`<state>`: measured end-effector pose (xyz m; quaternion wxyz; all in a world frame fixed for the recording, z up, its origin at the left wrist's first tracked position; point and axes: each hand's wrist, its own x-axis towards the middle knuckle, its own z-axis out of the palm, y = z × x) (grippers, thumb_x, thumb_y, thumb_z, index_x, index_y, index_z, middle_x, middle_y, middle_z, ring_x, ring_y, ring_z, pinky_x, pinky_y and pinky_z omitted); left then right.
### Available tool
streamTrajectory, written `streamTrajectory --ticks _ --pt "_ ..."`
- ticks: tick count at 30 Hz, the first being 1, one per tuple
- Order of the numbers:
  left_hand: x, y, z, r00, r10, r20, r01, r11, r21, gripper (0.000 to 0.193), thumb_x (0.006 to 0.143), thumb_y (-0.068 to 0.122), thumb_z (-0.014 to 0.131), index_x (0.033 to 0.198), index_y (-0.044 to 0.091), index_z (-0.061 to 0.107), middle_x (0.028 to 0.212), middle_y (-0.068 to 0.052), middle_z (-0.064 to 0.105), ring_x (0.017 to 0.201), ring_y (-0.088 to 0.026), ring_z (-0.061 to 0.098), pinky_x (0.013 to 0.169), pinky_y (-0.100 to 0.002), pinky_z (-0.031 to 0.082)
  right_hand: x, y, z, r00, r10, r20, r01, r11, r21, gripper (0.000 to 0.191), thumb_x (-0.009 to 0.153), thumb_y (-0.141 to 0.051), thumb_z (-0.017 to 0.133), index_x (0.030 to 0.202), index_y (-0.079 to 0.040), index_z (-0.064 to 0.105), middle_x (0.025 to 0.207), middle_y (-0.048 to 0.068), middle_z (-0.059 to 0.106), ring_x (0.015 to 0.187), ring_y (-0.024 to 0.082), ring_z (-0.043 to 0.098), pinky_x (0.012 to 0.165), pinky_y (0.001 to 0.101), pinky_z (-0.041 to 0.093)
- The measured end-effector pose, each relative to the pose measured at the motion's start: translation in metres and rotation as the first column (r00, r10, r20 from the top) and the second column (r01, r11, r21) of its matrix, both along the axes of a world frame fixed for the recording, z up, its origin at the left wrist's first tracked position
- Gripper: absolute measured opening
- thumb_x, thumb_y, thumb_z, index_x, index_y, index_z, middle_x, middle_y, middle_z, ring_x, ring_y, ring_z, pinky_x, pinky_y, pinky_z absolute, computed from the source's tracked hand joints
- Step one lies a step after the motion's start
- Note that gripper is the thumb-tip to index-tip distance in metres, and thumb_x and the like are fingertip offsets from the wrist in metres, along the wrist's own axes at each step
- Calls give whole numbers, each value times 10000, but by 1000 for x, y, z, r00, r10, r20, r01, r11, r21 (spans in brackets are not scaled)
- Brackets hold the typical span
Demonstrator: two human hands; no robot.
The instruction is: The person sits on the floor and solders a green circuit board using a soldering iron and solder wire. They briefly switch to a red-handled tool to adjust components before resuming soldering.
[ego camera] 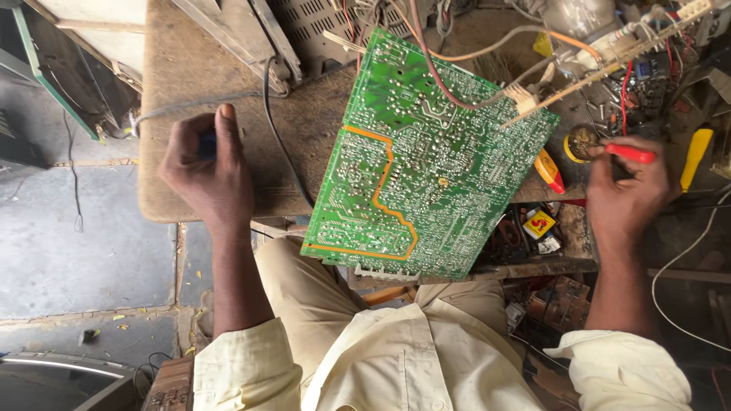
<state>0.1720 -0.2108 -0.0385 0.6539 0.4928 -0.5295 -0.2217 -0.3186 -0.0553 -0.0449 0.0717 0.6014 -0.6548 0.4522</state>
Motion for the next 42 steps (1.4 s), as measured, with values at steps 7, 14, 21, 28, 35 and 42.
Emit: streamTrajectory --ticks 7,14,21,28,35,42 --pt "-1 0 3 1000 18 -4 -18 1000 25 158 1057 85 771 959 -20 706 810 -13 674 726 -38 572 661 -209 463 58 8 44 792 226 566 -135 971 -199 382 1132 148 687 1313 -63 426 1143 185 695 1002 255 720 875 335 602" --pt "0 2 12 990 88 106 -90 996 8 182 1046 116 789 962 -32 722 807 -17 675 743 -47 580 695 -220 489 146 6 87 26 391 920 -370 859 -354 207 1090 8 544 1289 -17 496 1195 284 698 1091 393 723 1020 513 573" --pt "-1 3 17 995 71 68 -75 996 57 178 1041 133 779 969 -21 729 801 -17 687 735 -45 592 689 -222 493 205 -29 83 543 464 700 -428 870 -244 266 1059 91 639 1297 -3 567 1204 207 700 1069 282 739 929 386 629" --pt "1 2 18 987 92 132 -99 994 49 178 1038 141 785 968 -15 731 802 -35 708 730 -52 617 695 -234 511 212 -62 72 789 441 428 -414 896 -161 237 1063 119 682 1290 87 620 1293 175 678 1137 211 713 1010 298 600" --pt "2 0 18 988 85 130 -91 995 39 187 1050 151 788 976 -10 730 813 -33 705 747 -53 609 712 -233 509 214 -70 68 800 494 341 -469 869 -157 260 1039 142 692 1273 58 616 1296 150 640 1181 225 702 1040 312 605" --pt "2 -1 17 987 94 132 -103 993 66 193 1039 154 794 954 -8 734 789 -31 685 727 -53 578 693 -231 491 215 -68 69 873 444 200 -426 896 -126 240 1028 156 707 1224 44 627 1290 170 670 1150 214 691 1009 301 609"
